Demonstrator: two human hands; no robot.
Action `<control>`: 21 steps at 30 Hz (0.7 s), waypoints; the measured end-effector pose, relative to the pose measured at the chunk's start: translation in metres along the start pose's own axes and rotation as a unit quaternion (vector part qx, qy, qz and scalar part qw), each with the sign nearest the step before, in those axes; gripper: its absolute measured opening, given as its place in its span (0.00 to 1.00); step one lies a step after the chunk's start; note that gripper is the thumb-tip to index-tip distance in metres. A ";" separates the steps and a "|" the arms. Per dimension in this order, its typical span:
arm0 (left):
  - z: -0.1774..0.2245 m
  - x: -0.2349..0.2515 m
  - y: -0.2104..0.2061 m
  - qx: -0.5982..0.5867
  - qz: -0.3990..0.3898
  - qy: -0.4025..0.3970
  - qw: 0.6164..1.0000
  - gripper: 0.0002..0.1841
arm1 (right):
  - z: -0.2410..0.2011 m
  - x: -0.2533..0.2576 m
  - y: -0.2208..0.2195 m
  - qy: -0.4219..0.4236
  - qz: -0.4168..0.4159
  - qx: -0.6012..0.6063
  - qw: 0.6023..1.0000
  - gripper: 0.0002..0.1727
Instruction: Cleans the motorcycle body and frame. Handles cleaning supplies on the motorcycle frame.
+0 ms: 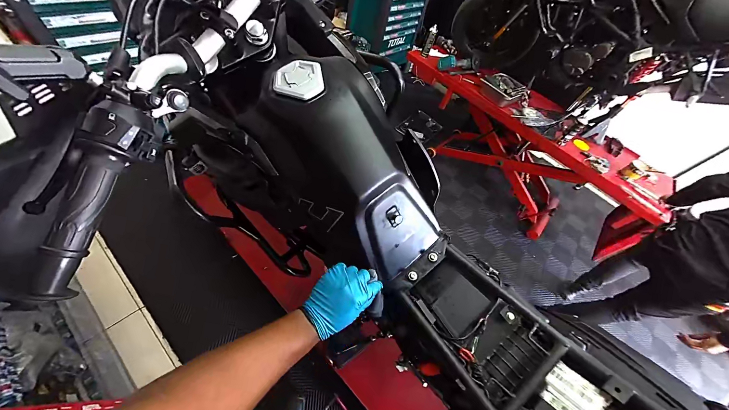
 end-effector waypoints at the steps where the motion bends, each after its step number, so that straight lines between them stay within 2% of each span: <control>1: -0.004 0.004 0.007 0.001 0.029 -0.005 1.000 0.11 | 0.000 -0.001 0.000 0.002 -0.002 0.001 1.000 0.22; 4: -0.018 0.026 0.040 -0.013 0.126 0.058 0.990 0.11 | 0.002 0.002 -0.002 0.002 -0.006 0.003 1.000 0.22; 6: -0.023 0.038 0.053 -0.020 0.161 0.113 0.980 0.12 | 0.003 0.002 -0.005 0.000 -0.005 0.003 1.000 0.22; 8: -0.013 0.039 0.040 -0.013 0.155 0.120 0.980 0.12 | 0.006 0.001 -0.008 -0.002 -0.001 -0.003 1.000 0.22; 12: 0.023 0.020 -0.009 -0.032 0.090 0.094 0.991 0.12 | 0.009 -0.001 -0.010 -0.004 0.007 -0.005 1.000 0.23; 14: 0.024 0.020 -0.014 -0.035 0.091 0.084 0.992 0.12 | 0.008 0.001 -0.011 0.000 0.005 0.000 1.000 0.23; 18: -0.005 0.027 0.021 0.002 0.107 0.081 0.991 0.12 | 0.008 -0.003 -0.007 0.004 0.007 -0.002 1.000 0.21; 21: -0.043 0.044 0.072 0.019 0.215 0.153 0.964 0.14 | 0.014 -0.010 -0.005 -0.014 0.017 0.006 1.000 0.23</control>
Point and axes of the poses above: each hand's wrist, its own x-axis towards the middle knuckle, its own y-axis out of the back of the hand, z = x × y, the point moved 4 cm from there along x, towards the middle knuckle, and after that the axes turned 8 degrees about -x, right-handed, at the moved point
